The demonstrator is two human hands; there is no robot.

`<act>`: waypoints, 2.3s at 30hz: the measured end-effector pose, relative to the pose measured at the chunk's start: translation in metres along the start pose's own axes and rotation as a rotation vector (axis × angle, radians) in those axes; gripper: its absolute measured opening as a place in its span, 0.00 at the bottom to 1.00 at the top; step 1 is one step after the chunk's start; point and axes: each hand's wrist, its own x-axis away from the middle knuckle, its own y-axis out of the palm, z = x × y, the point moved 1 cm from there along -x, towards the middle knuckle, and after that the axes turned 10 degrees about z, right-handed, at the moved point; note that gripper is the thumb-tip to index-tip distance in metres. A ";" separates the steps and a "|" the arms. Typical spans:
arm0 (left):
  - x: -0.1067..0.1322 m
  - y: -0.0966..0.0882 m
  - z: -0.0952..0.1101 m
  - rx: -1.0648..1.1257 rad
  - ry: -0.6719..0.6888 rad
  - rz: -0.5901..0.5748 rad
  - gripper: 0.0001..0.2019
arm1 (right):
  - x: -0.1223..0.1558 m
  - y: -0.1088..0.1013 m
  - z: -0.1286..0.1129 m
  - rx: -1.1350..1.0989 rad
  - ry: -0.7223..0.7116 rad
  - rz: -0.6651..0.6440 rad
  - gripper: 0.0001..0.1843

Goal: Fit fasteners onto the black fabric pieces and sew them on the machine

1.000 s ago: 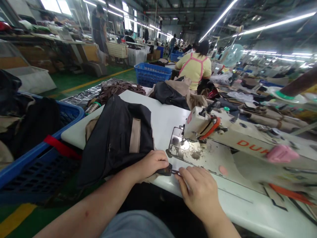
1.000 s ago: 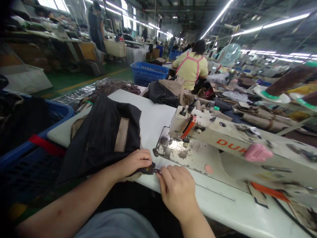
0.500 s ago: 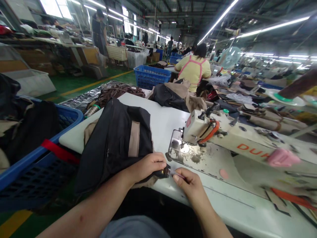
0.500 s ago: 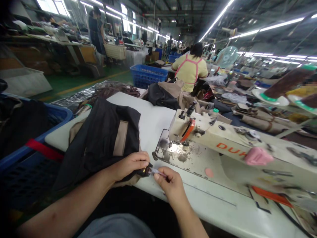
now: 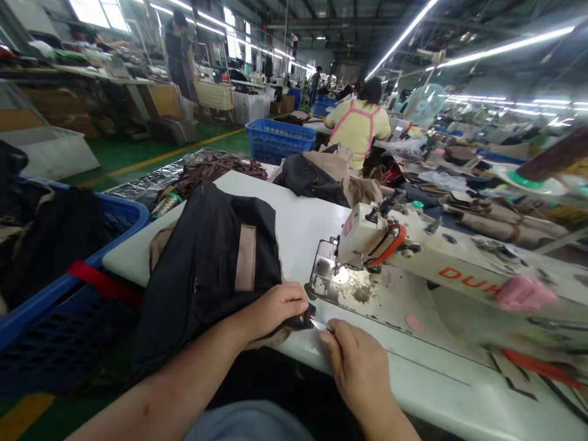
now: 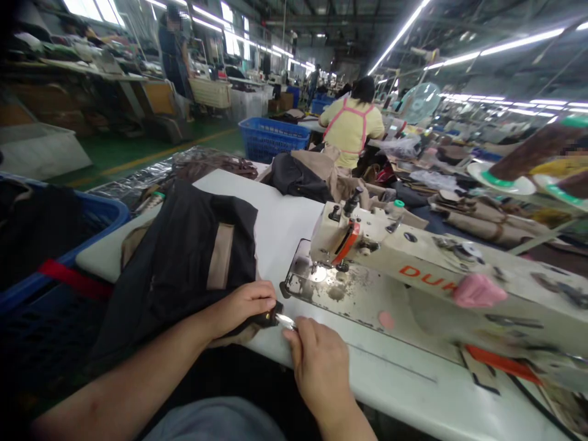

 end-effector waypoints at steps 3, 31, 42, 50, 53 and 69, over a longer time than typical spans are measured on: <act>0.000 0.000 0.001 0.000 -0.002 -0.007 0.14 | 0.003 0.001 -0.001 0.061 -0.016 -0.003 0.15; 0.001 0.000 -0.002 -0.014 0.021 0.010 0.14 | -0.005 -0.014 -0.006 0.058 0.052 0.019 0.09; 0.001 0.001 0.002 -0.042 0.025 0.004 0.14 | -0.013 -0.022 -0.013 0.164 -0.071 -0.008 0.08; 0.002 -0.002 0.001 0.009 -0.003 -0.013 0.14 | -0.006 -0.003 0.009 -0.339 0.317 -0.202 0.16; 0.002 -0.002 0.001 0.015 -0.023 -0.008 0.14 | -0.003 0.002 0.011 -0.356 0.339 -0.211 0.17; 0.001 -0.003 0.006 0.004 -0.035 -0.009 0.14 | 0.006 0.008 0.007 -0.415 0.386 -0.236 0.17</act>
